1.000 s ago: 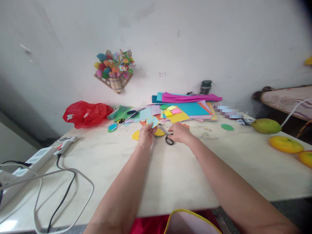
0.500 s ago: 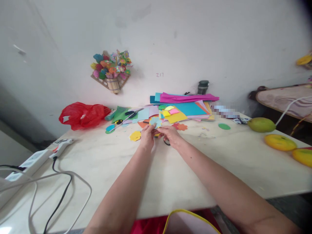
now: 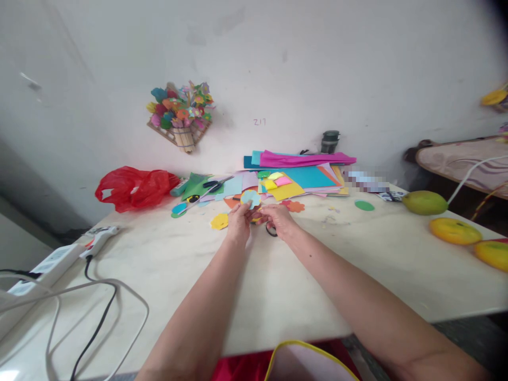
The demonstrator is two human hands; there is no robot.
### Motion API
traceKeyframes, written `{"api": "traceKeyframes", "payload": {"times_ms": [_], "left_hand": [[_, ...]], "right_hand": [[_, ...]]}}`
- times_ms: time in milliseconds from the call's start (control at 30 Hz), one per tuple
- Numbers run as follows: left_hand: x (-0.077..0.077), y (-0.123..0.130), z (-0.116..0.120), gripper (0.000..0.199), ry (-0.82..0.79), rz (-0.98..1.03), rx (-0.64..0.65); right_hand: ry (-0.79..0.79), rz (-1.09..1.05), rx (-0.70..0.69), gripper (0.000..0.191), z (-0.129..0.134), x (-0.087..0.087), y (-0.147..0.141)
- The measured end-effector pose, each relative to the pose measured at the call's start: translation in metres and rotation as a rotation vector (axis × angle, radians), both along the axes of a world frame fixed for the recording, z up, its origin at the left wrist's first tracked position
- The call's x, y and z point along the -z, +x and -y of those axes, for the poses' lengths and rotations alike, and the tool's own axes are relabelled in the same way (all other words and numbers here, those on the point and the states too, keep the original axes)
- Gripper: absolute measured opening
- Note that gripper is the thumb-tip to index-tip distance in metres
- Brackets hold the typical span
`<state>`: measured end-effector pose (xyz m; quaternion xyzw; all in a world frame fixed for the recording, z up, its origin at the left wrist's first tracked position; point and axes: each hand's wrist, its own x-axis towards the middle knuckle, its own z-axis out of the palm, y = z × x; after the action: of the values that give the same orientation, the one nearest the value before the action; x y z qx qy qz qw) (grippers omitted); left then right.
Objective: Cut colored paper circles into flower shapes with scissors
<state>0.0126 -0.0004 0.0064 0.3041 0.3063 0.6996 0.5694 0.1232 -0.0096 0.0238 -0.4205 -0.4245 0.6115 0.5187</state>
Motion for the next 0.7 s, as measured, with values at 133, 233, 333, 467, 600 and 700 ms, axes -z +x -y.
{"api": "traceKeyframes", "payload": {"times_ms": [133,233,333,467,600,700], "left_hand": [[0.0010,-0.0034,-0.0013,0.015,-0.009,-0.010,0.026],[0.0005,-0.0049,-0.0012,0.012,-0.024,-0.008,0.045],[0.0003,-0.0057,-0.0010,0.011,-0.039,-0.025,0.064],[0.0019,-0.0063,-0.0019,0.012,-0.041,-0.035,0.074],[0.0030,-0.0060,-0.0027,0.013,-0.044,-0.043,0.078],[0.0027,-0.0050,-0.0023,0.014,-0.032,-0.044,0.067]], "right_hand": [[-0.031,-0.098,-0.027,0.010,-0.0027,-0.0020,0.0057],[-0.036,-0.144,-0.058,0.014,-0.0046,-0.0027,0.0093],[0.002,-0.170,-0.051,0.010,-0.0061,-0.0010,0.0105],[0.029,-0.148,-0.032,0.005,-0.0081,0.0023,0.0100],[0.041,-0.109,0.006,0.004,-0.0092,0.0031,0.0094],[0.045,-0.078,0.038,0.004,-0.0088,0.0023,0.0085]]}}
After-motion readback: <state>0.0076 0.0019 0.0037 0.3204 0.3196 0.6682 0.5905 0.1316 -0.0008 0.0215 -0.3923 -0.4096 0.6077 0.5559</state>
